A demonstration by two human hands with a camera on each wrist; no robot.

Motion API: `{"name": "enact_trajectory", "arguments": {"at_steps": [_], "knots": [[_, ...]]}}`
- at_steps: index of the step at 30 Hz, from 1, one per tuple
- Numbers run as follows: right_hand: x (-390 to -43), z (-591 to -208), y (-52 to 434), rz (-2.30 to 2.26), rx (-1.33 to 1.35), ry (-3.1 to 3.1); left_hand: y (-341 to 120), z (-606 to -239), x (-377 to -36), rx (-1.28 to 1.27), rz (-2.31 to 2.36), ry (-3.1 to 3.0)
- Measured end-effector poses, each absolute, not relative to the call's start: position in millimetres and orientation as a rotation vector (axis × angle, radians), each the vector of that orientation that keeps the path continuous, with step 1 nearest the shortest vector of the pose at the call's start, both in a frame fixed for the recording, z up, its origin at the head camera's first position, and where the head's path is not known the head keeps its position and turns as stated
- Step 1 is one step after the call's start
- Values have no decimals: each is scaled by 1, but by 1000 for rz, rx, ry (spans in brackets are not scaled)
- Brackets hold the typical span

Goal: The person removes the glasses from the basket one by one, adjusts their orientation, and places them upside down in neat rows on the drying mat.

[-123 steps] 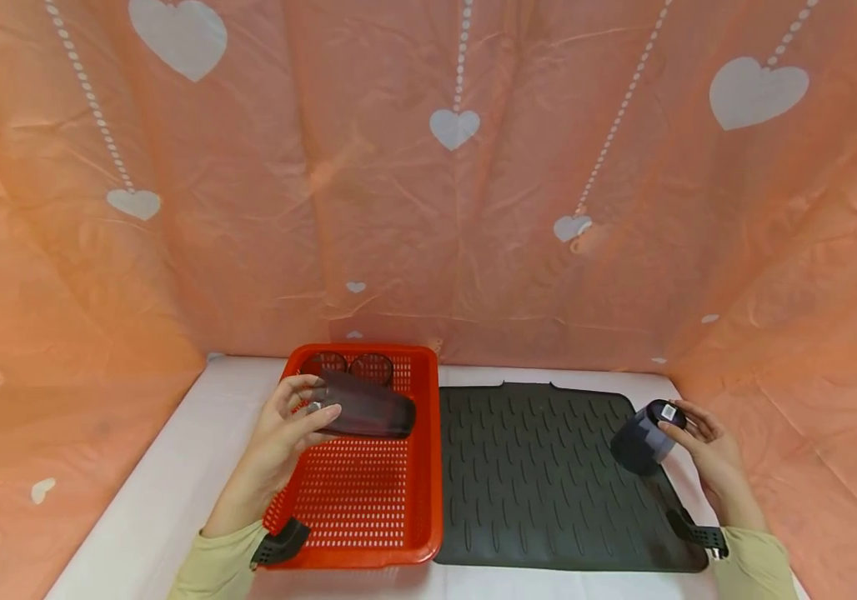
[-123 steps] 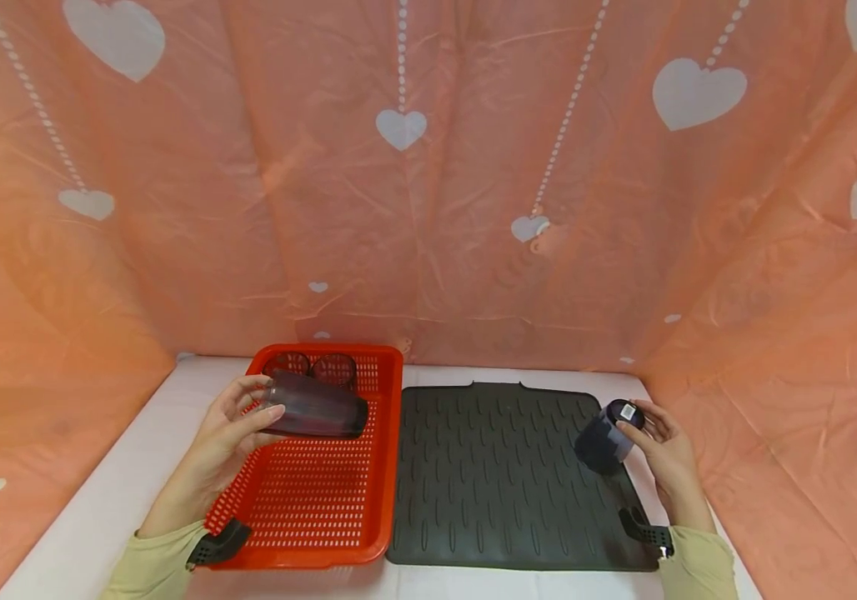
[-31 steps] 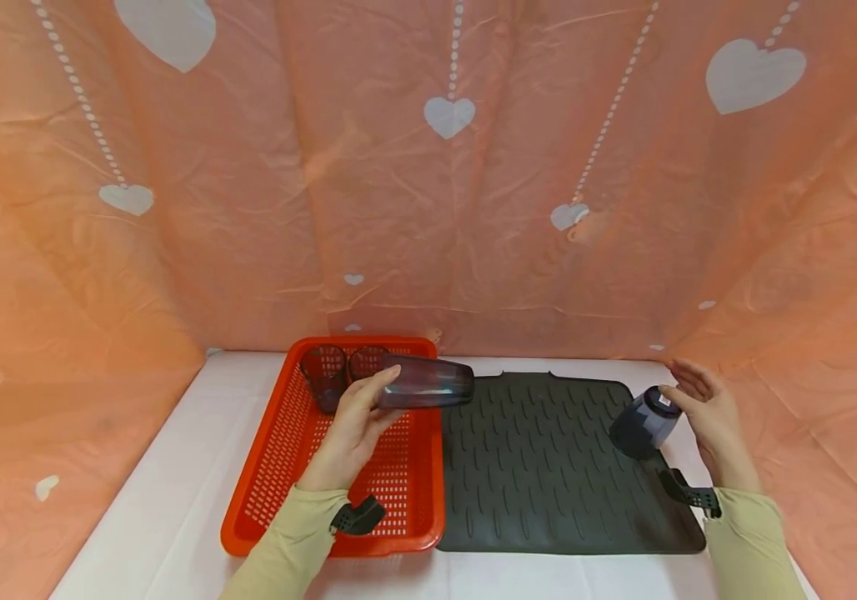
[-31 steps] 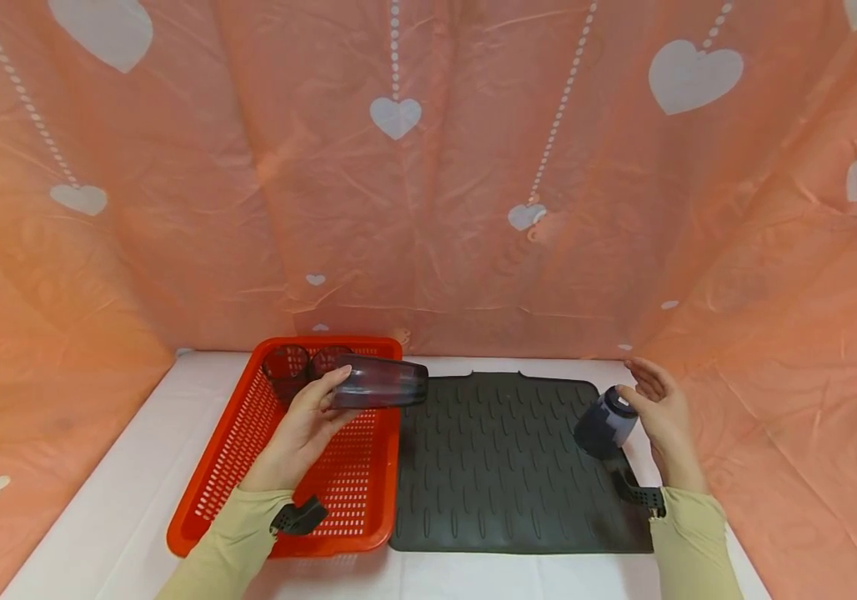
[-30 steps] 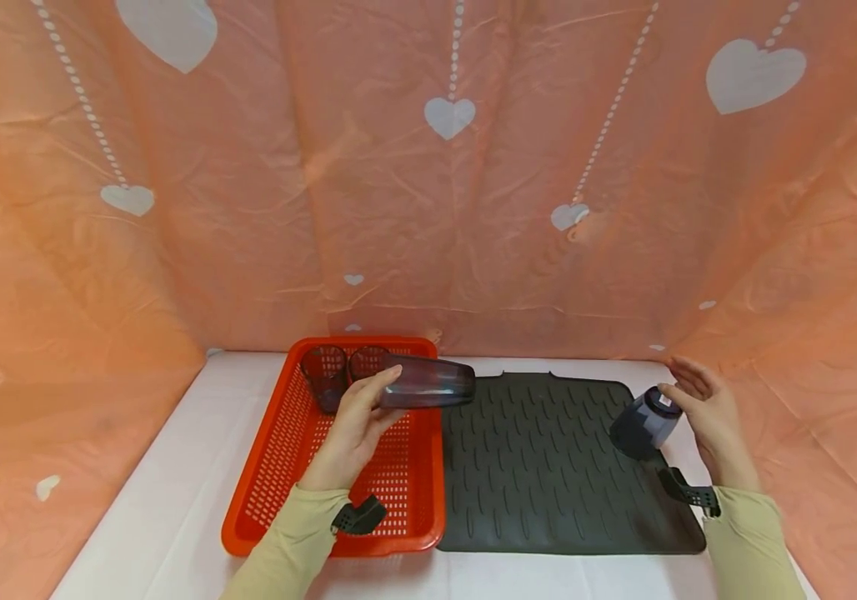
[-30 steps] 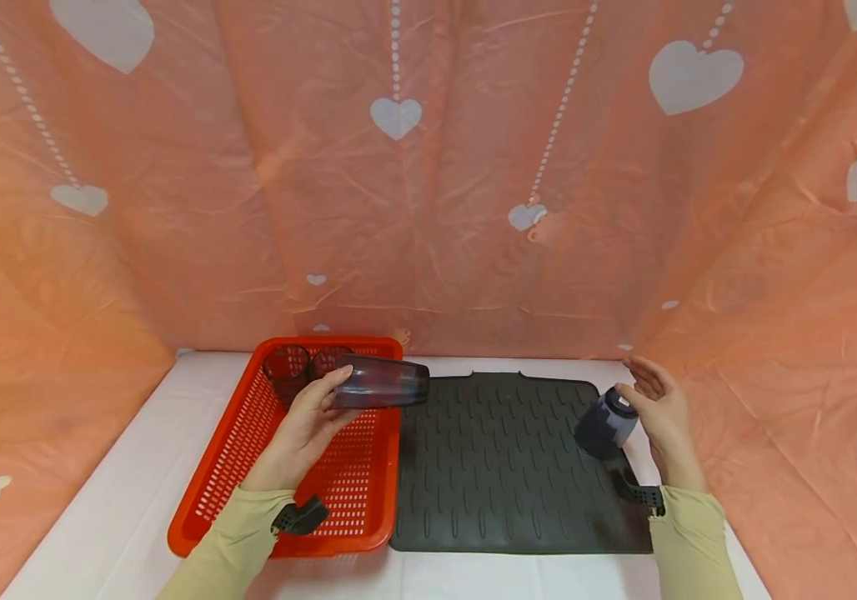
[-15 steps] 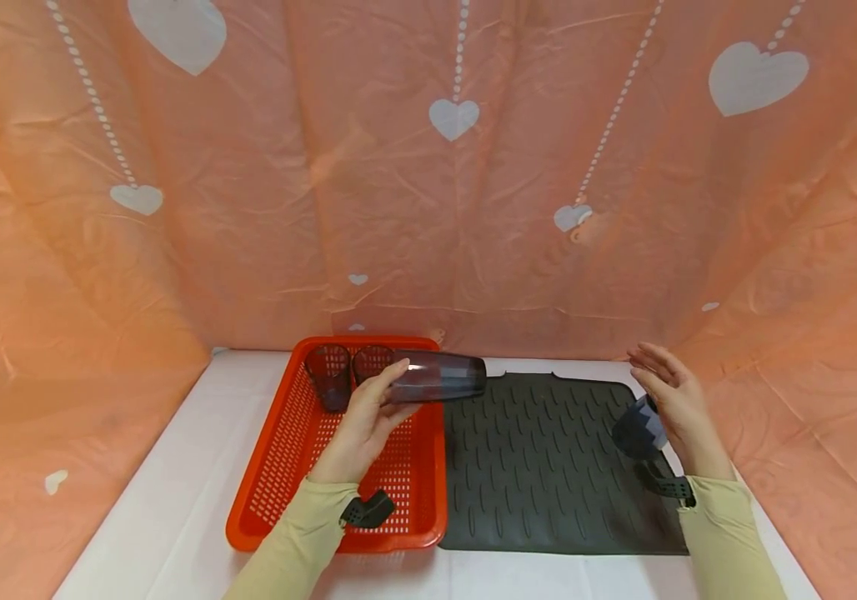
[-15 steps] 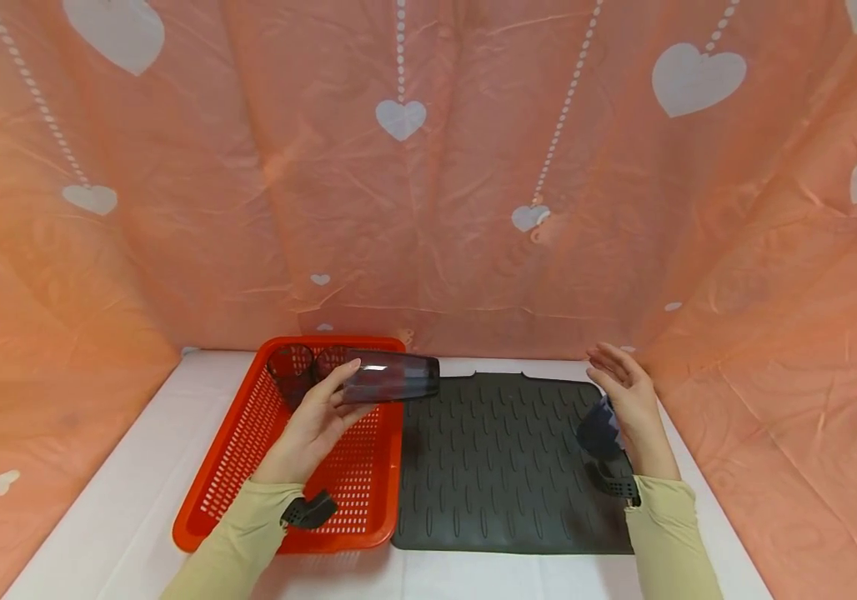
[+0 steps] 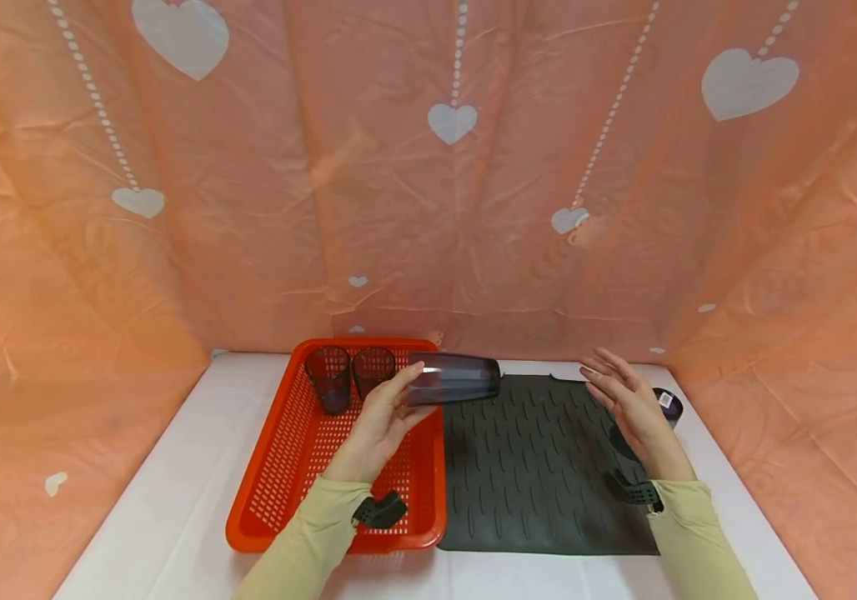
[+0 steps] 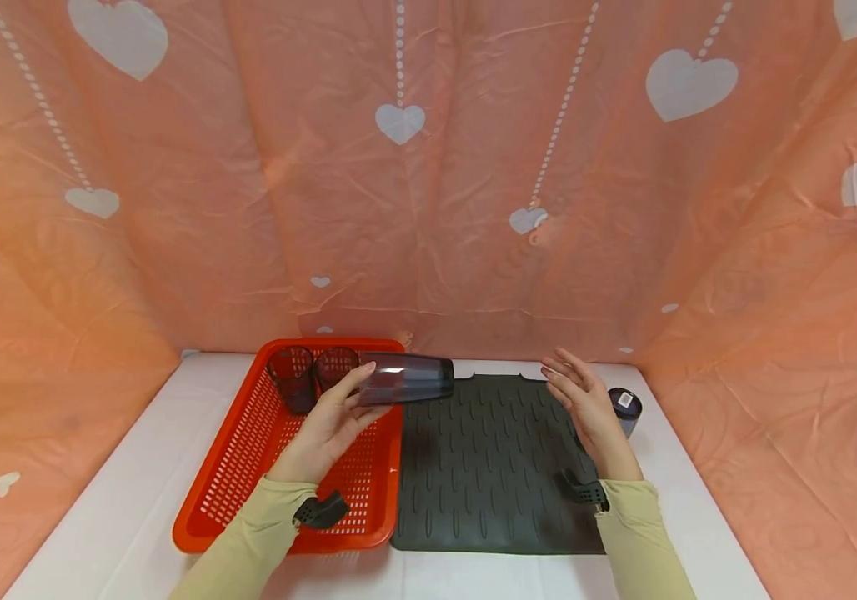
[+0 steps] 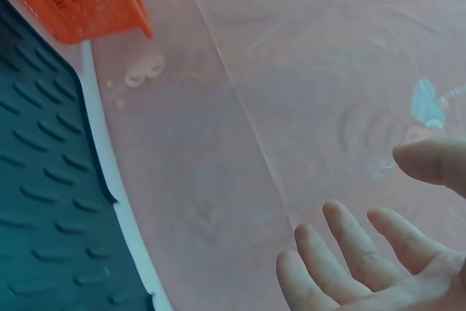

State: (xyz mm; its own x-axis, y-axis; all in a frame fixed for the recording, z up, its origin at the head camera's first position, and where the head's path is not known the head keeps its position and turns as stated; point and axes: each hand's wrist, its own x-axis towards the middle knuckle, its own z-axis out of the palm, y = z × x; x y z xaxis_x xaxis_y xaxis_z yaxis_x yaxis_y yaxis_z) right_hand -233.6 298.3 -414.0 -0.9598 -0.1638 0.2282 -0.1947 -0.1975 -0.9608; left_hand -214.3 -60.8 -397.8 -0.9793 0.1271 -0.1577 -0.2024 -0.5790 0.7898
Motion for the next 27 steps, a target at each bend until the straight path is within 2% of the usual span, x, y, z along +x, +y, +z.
{"name": "enact_trajectory", "arguments": {"at_steps": [27], "knots": [[-236,-432,239,2638,491,-1993,-33,-403,-213,-168,2586,1304]]}}
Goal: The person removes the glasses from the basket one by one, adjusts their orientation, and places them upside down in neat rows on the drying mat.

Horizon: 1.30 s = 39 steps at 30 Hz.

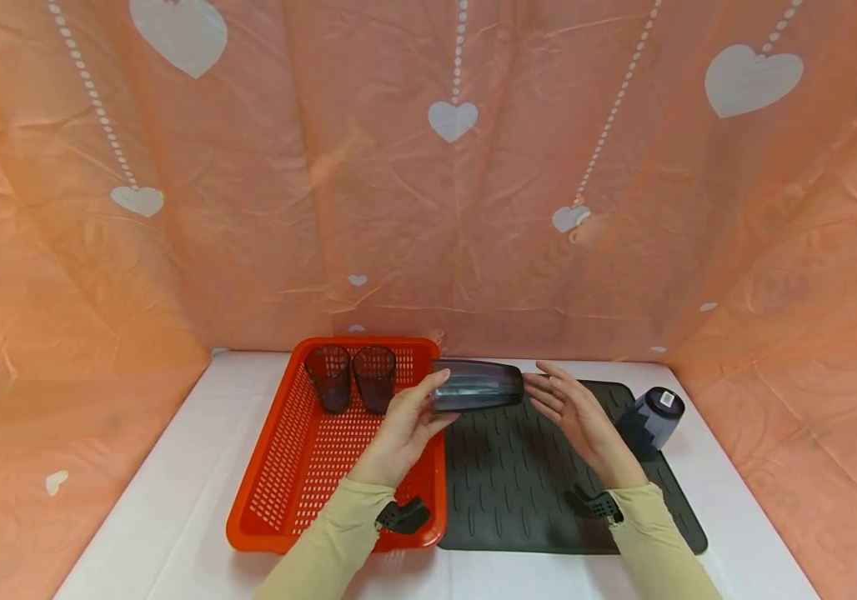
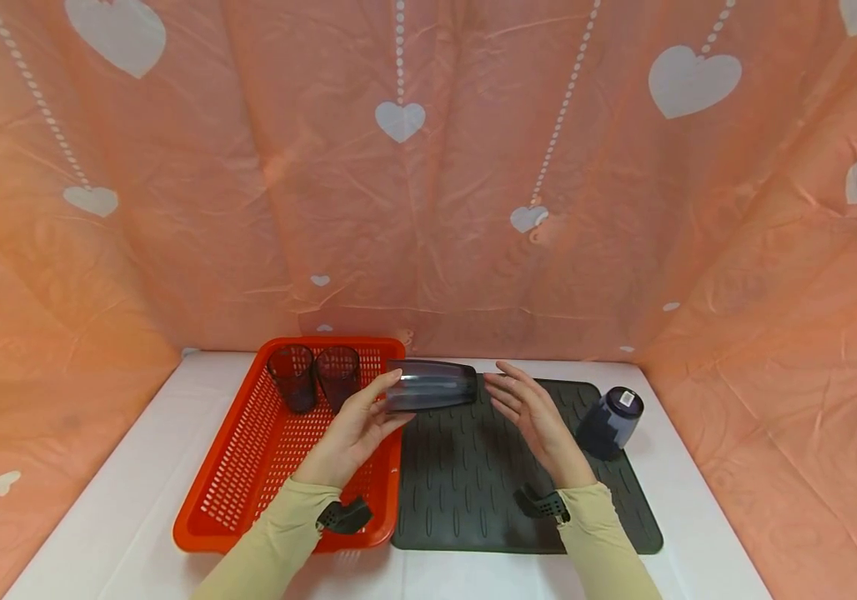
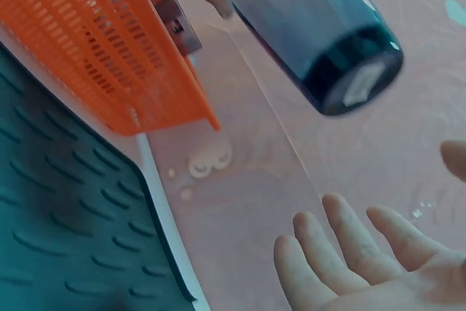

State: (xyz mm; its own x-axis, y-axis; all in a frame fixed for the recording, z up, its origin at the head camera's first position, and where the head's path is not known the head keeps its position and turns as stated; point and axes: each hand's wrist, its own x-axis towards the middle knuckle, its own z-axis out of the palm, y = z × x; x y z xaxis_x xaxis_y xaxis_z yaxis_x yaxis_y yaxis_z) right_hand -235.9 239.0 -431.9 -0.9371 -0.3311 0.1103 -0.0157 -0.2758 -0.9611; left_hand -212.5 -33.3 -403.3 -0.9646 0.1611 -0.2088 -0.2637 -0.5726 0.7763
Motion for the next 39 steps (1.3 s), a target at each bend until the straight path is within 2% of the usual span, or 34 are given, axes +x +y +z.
{"name": "enact_trajectory", "arguments": {"at_steps": [12,21,39], "knots": [[-230,-435,208,-2387,-444,1596,-26,-405,-212,-213,2559,1332],[-226,-436,188,-2459,-350,1488,-23,-407,-215,-226,2570,1308],[-225,-437,171,-2680,-220,1263,-22,-402,-213,-145,2555,1372]]}}
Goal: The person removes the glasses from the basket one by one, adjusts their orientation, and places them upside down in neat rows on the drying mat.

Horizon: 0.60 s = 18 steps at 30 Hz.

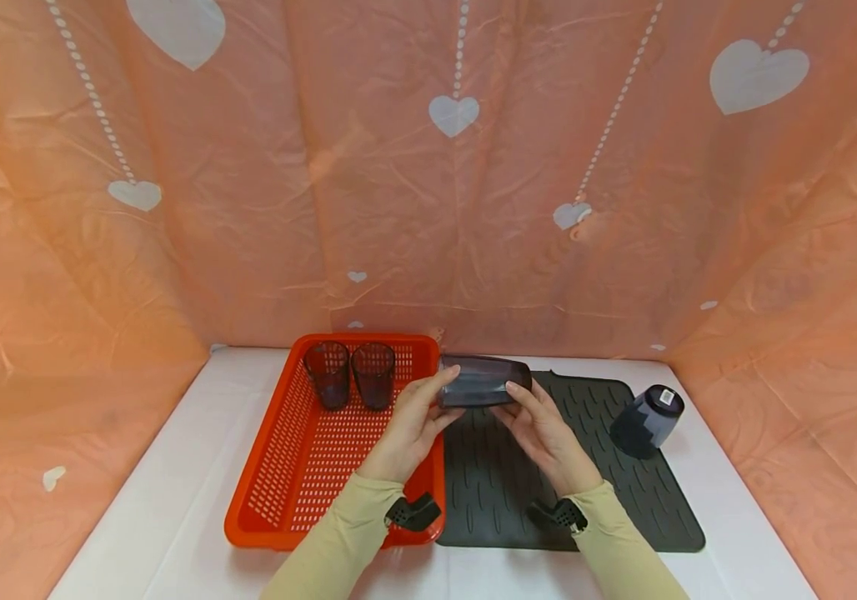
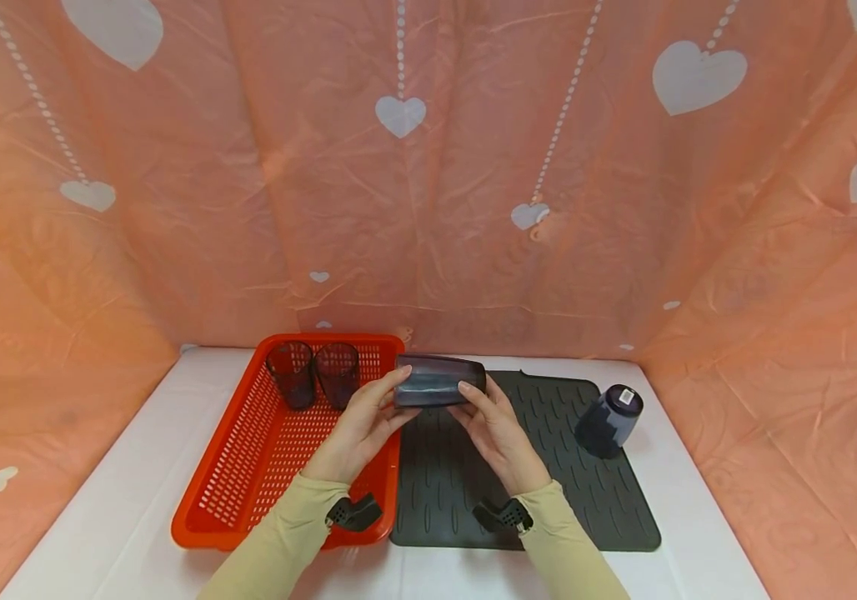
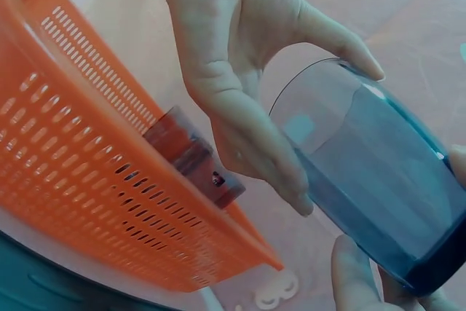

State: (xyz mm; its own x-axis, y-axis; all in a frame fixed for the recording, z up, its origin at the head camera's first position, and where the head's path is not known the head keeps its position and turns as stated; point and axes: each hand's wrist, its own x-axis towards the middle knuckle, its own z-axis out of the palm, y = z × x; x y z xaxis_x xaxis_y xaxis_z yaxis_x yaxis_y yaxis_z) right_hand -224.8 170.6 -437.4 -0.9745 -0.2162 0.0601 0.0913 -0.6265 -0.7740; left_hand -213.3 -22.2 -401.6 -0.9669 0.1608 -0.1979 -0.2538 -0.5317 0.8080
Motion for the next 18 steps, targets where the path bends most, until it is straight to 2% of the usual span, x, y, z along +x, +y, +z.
{"name": "enact_trajectory", "arguments": {"at_steps": [8,18], "knots": [[-225,-431,172,-2690,-193,1304,-26,-398,-213,-141,2495,1490],[-226,-427,178,-2699,-194,1328,-34,-397,-214,-17,2376,1591]]}}
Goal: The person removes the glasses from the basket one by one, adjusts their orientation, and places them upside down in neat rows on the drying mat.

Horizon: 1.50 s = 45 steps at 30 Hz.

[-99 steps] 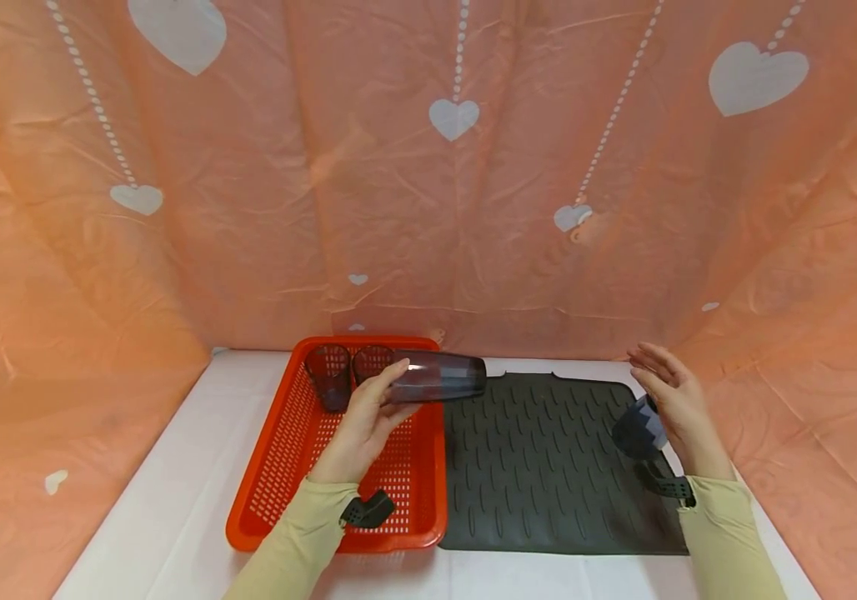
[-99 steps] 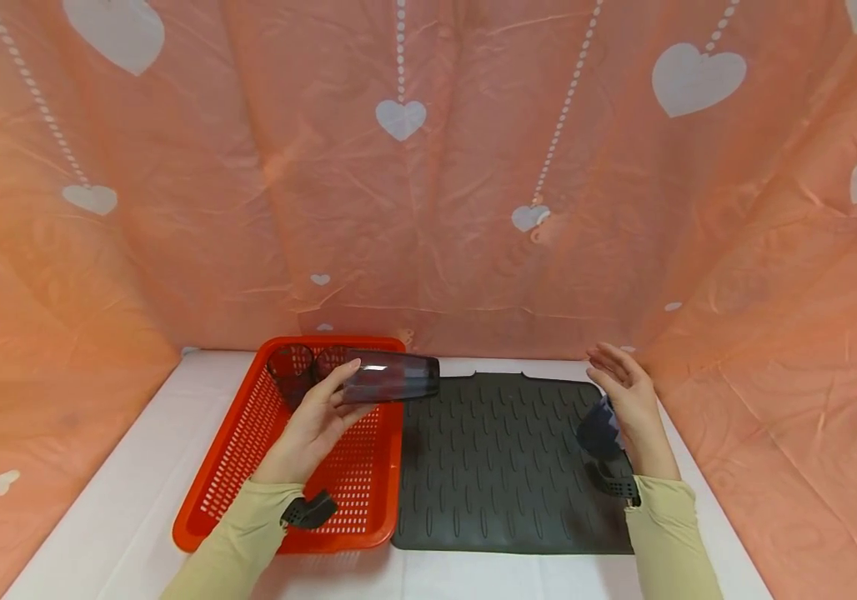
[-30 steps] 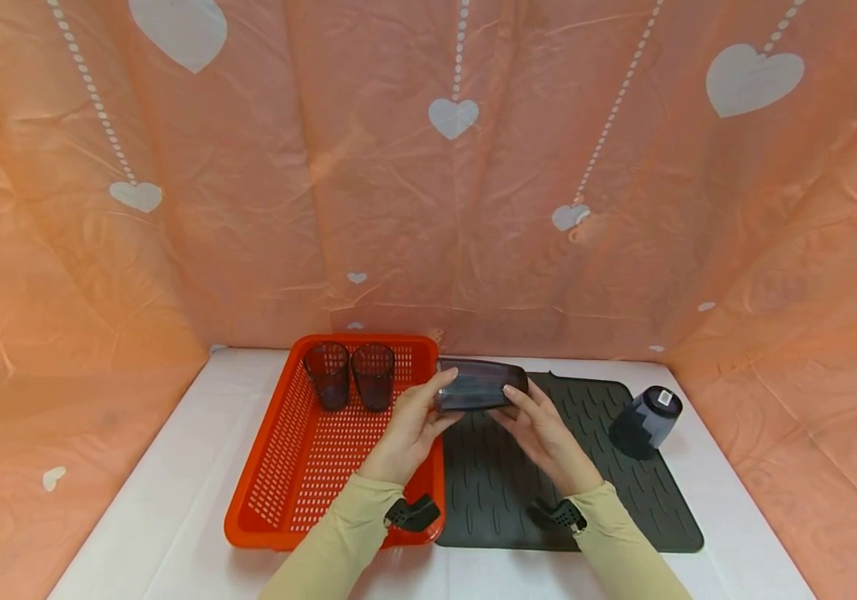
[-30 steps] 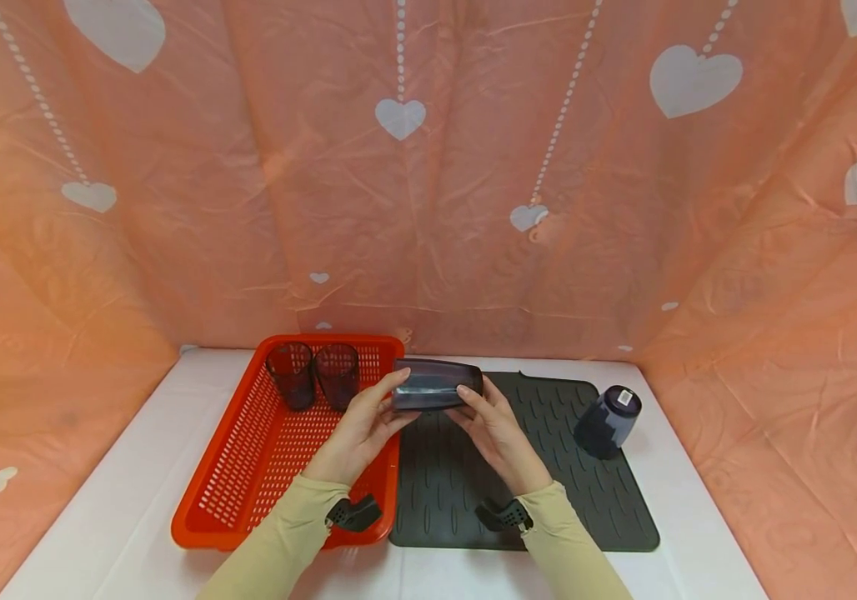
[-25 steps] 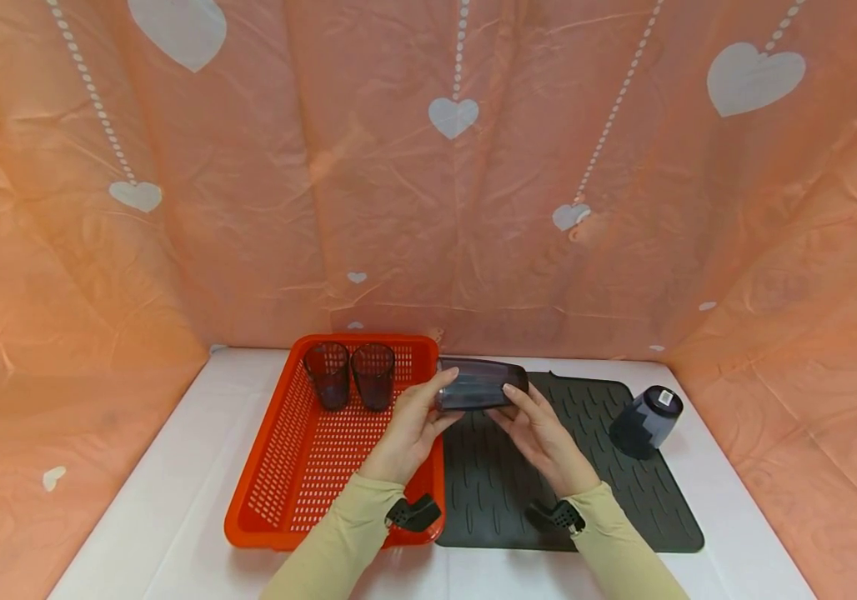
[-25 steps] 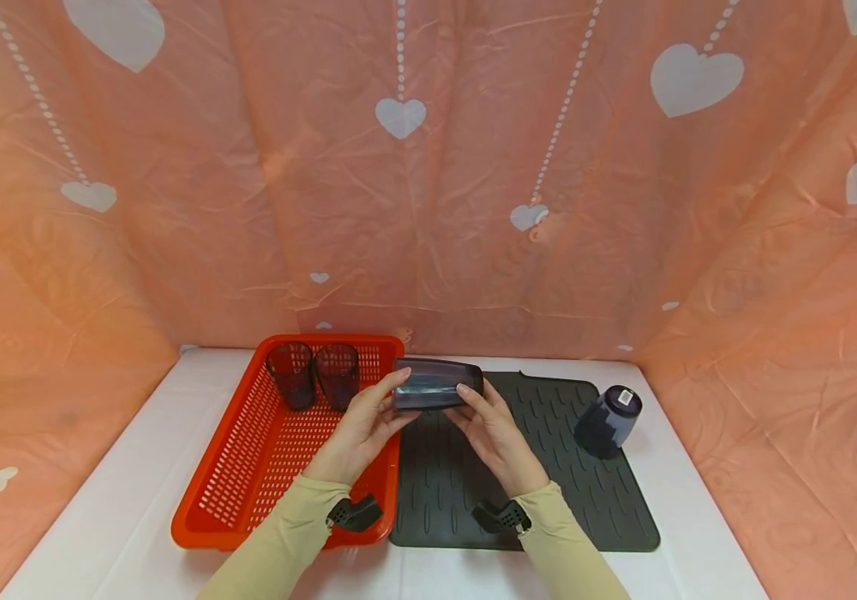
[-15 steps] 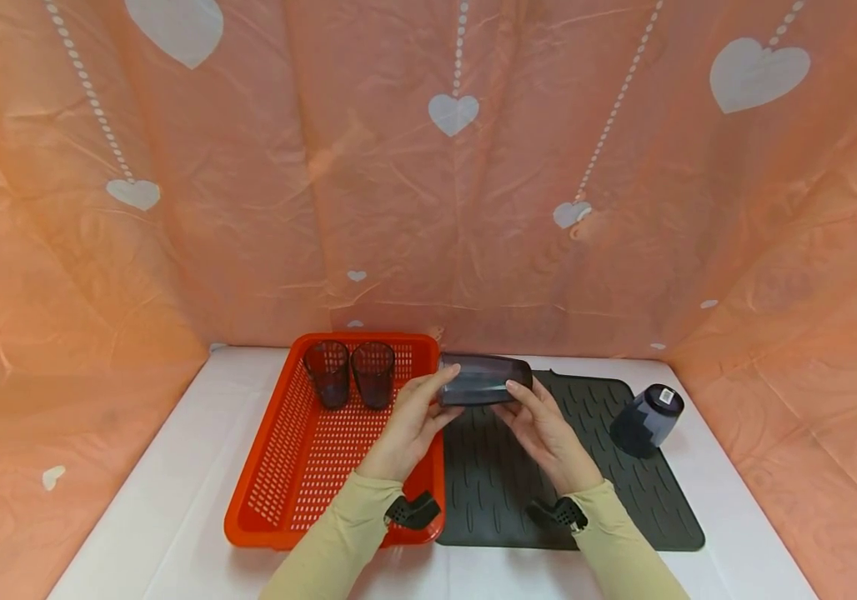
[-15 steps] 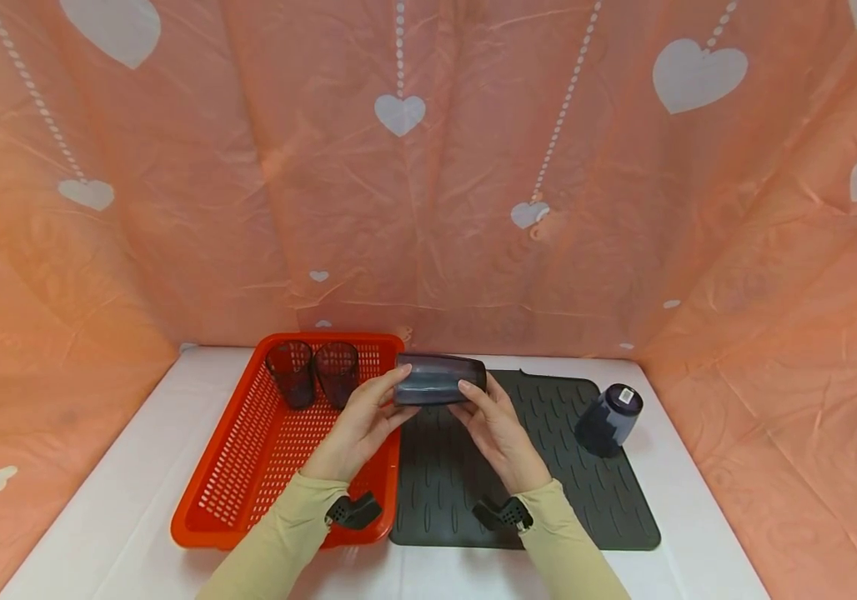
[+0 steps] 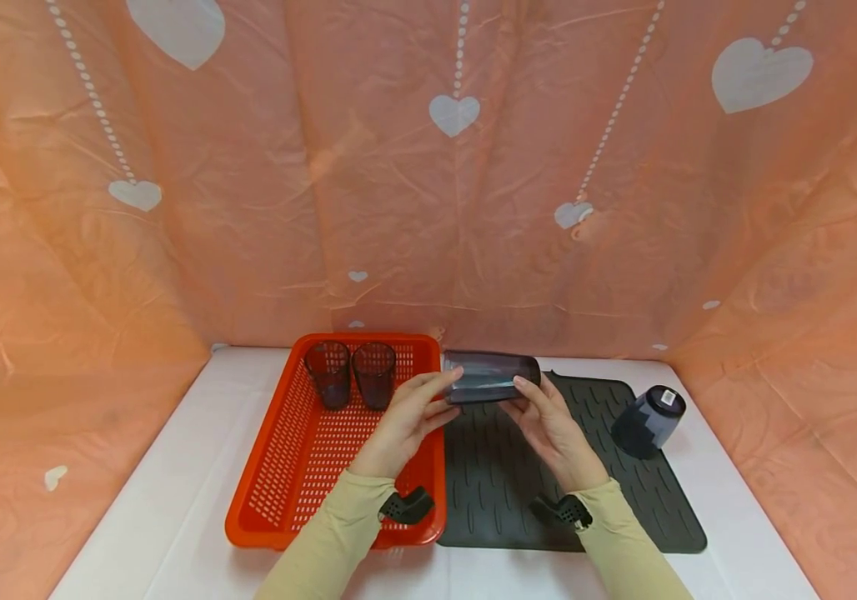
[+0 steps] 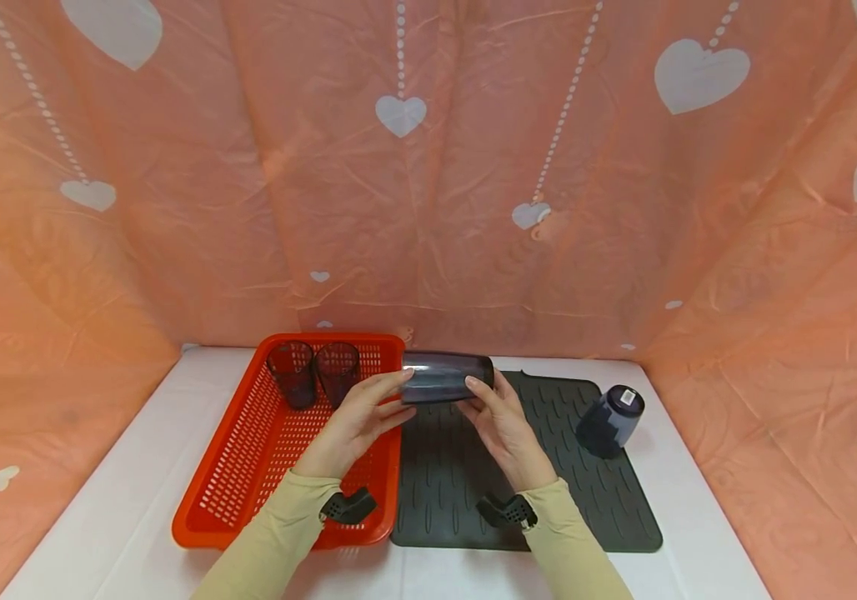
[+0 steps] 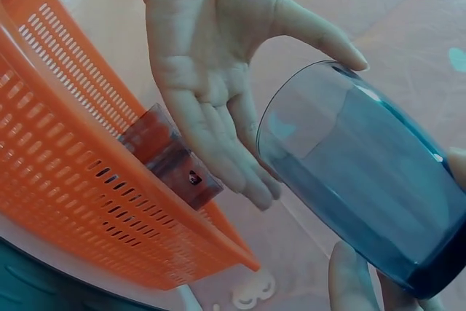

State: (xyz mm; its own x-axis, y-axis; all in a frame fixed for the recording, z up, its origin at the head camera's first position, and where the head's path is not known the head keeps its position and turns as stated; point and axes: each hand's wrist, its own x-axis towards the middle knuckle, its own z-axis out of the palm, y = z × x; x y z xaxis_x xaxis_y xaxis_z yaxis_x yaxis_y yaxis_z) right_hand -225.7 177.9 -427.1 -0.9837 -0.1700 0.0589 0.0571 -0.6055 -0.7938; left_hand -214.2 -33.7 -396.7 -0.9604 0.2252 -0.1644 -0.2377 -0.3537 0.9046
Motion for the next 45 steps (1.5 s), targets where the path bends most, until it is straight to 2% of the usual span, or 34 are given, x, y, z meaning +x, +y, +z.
{"name": "enact_trajectory", "arguments": {"at_steps": [22,45], "knots": [[-224,-422,209,-2754,-195,1342,-58,-397,-220,85,2205,1757],[-222,-419,245,-2875,-214,1423,-117,-406,-222,119,2179,1883]]}}
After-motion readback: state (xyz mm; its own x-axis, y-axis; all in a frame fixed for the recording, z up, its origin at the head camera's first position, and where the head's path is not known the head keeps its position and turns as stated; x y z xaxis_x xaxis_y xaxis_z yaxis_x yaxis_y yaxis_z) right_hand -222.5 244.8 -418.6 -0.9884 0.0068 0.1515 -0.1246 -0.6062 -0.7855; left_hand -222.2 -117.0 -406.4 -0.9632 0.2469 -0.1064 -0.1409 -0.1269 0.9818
